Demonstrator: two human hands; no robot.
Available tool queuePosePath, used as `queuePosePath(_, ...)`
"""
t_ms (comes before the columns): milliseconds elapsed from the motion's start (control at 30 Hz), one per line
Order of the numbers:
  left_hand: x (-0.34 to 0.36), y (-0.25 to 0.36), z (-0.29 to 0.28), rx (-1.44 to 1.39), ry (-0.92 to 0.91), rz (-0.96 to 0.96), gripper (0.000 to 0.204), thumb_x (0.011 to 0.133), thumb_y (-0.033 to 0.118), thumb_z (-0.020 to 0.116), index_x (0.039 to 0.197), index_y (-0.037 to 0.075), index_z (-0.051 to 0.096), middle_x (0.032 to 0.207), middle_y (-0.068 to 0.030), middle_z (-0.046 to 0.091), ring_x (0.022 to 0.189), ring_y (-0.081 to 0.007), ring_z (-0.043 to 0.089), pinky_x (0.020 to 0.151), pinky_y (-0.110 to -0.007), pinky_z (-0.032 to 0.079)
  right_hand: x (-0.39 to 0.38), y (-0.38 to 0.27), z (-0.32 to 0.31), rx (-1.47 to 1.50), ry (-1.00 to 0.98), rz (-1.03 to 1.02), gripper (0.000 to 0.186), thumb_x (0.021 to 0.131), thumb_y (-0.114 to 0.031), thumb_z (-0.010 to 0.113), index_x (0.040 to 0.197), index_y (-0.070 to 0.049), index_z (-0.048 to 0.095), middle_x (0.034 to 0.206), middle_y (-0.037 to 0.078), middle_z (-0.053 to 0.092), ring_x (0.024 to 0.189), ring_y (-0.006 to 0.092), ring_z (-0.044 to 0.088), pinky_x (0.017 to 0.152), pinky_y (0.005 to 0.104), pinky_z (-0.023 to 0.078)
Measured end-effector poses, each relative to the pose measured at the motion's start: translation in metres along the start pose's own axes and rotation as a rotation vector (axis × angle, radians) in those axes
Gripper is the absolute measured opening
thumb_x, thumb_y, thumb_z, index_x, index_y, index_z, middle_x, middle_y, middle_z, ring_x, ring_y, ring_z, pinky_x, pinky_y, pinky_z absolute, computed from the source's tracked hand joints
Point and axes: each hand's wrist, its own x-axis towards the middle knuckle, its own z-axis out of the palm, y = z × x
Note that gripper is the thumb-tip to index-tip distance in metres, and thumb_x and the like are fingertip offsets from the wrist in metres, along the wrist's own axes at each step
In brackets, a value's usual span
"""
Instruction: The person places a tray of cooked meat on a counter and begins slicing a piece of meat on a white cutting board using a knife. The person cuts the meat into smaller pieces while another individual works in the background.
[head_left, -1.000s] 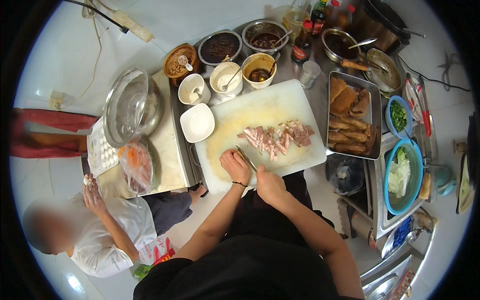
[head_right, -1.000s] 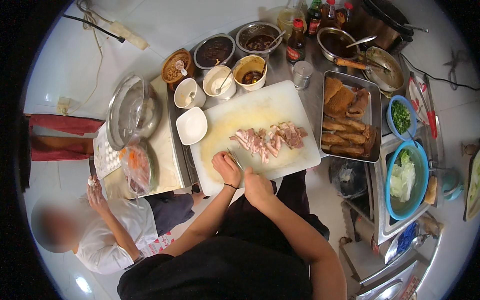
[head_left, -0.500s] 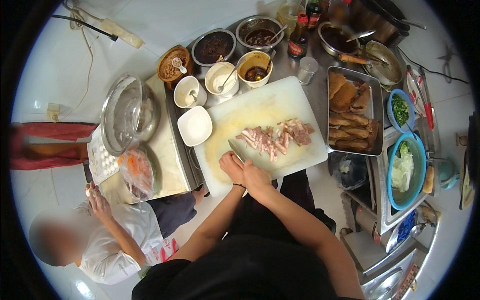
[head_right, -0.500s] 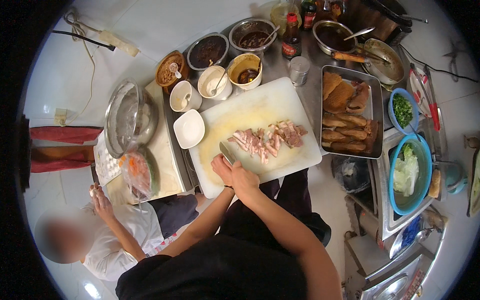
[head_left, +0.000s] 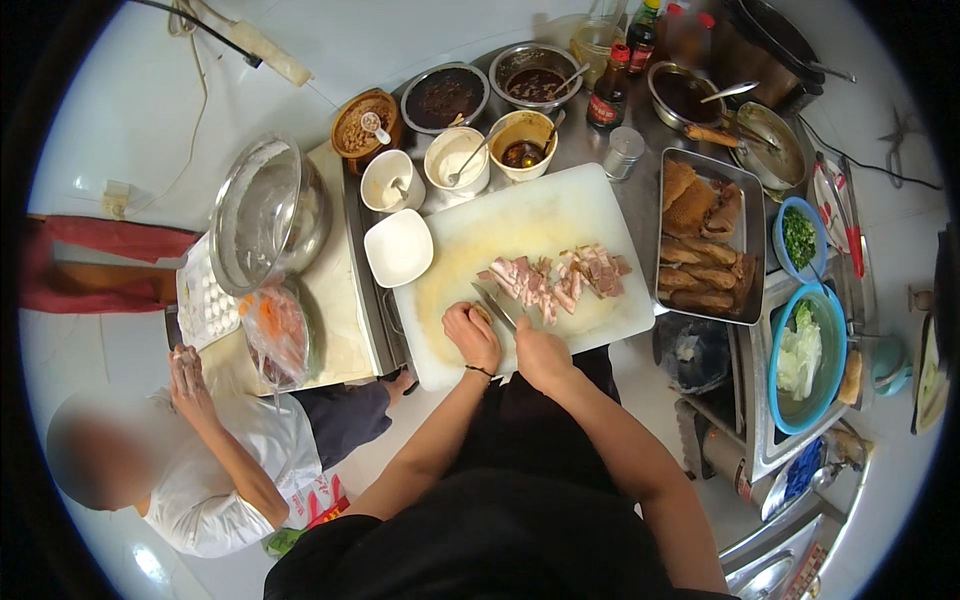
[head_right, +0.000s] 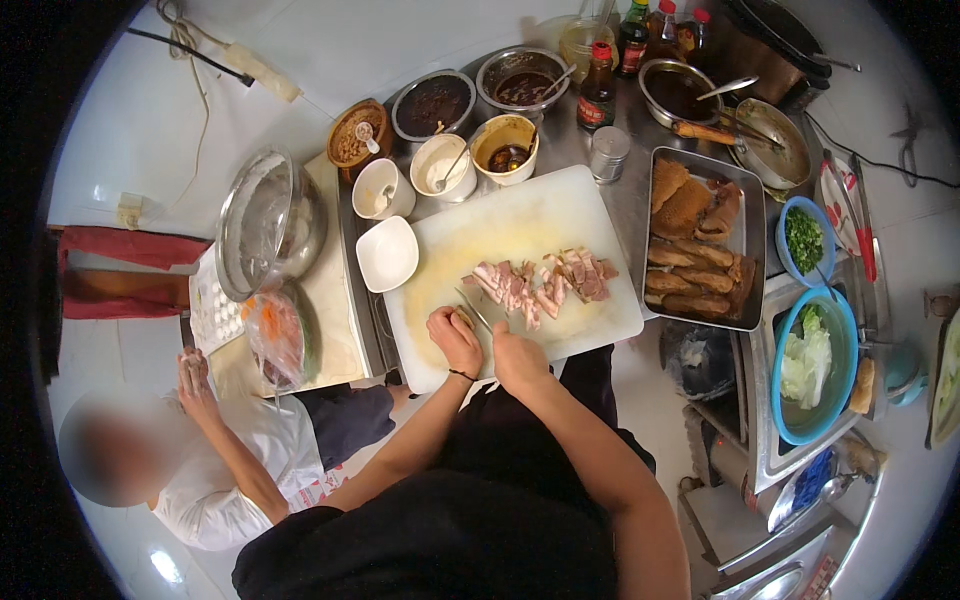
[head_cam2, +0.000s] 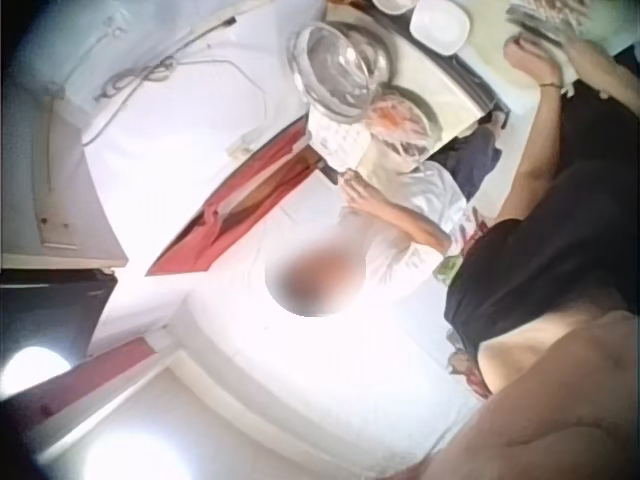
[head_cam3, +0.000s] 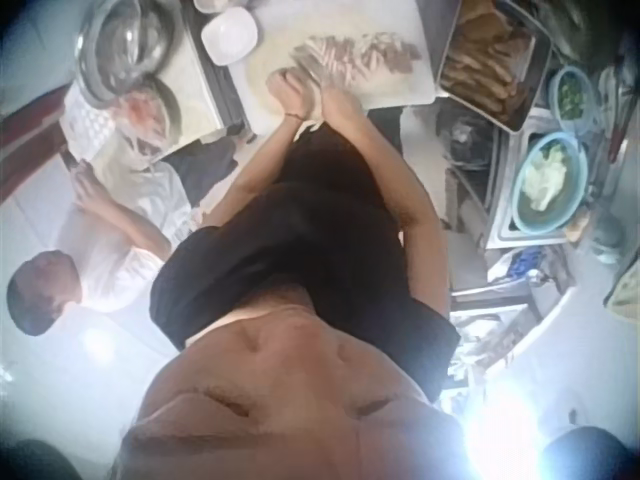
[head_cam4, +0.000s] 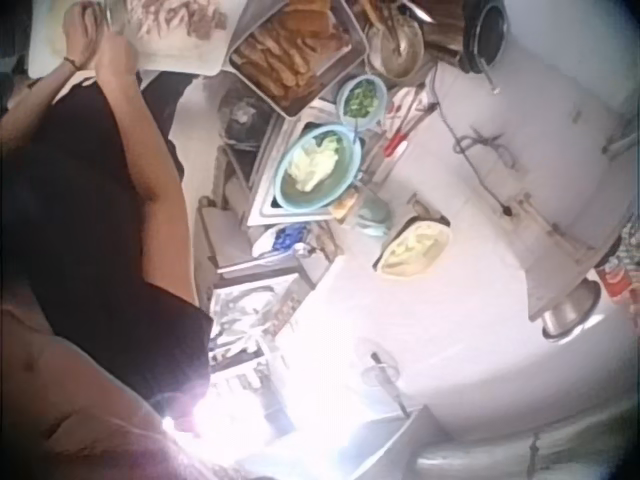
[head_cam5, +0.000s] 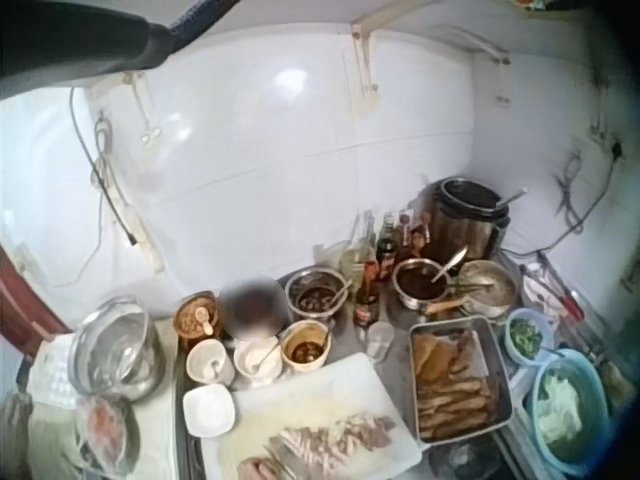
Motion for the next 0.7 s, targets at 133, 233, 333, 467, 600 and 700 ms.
queuePosePath(133,-0.001,0.0,-0.001,-0.014,-0.012,0.003,0.011,0.084,0.007,0.04,0.09,-0.002,0.043,0.089,-0.0177,0.045,0.085,-0.0329,0.041,0.077,-0.041,0.032,-0.005,0.001,-0.001,0.017,0.12,-0.106,0.016,0.085,-0.013,0.045,0.088,0.003,0.04,0.064,0.024,0.058,0.064,0.0406,0.058,0.058,0.0481,0.045)
queuePosePath(233,-0.001,-0.003,-0.004,-0.05,-0.017,0.006,0.011,0.083,0.005,0.04,0.091,-0.002,0.043,0.088,-0.0174,0.045,0.085,-0.0325,0.041,0.077,-0.04,0.032,-0.01,-0.008,-0.009,-0.003,0.099,-0.129,0.016,0.085,-0.013,0.045,0.088,0.002,0.04,0.064,0.023,0.058,0.064,0.0402,0.058,0.058,0.0479,0.045)
queuePosePath(333,-0.001,-0.004,-0.008,-0.105,-0.043,0.013,0.012,0.082,0.005,0.041,0.092,-0.002,0.043,0.089,-0.0174,0.045,0.085,-0.0323,0.04,0.079,-0.04,0.032,-0.01,-0.01,-0.007,-0.001,0.105,-0.138,0.016,0.085,-0.013,0.045,0.088,0.002,0.04,0.065,0.023,0.058,0.065,0.0399,0.059,0.059,0.0477,0.045)
queuePosePath(467,-0.001,-0.004,-0.017,-0.118,-0.085,0.086,0.018,0.08,0.005,0.045,0.097,-0.001,0.044,0.094,-0.0173,0.046,0.089,-0.0315,0.04,0.081,-0.04,0.032,-0.007,-0.009,-0.004,-0.028,0.068,-0.106,0.014,0.081,-0.009,0.045,0.089,0.002,0.04,0.067,0.024,0.059,0.067,0.039,0.059,0.061,0.0464,0.046)
queuePosePath(600,0.0,0.001,-0.03,0.005,-0.11,0.083,0.025,0.077,0.009,0.052,0.101,0.002,0.046,0.099,-0.0159,0.047,0.093,-0.0309,0.04,0.083,-0.041,0.03,-0.012,-0.013,-0.012,-0.033,0.04,-0.079,0.014,0.077,-0.004,0.046,0.089,0.001,0.04,0.068,0.023,0.059,0.068,0.0388,0.06,0.062,0.0457,0.047)
queuePosePath(700,0.0,0.007,-0.041,0.052,-0.165,0.023,0.028,0.075,0.011,0.056,0.1,0.003,0.046,0.098,-0.0145,0.049,0.093,-0.031,0.041,0.083,-0.041,0.031,-0.017,-0.013,-0.013,0.025,0.051,-0.049,0.016,0.082,-0.01,0.046,0.09,0.001,0.039,0.068,0.023,0.059,0.067,0.0394,0.059,0.061,0.047,0.046)
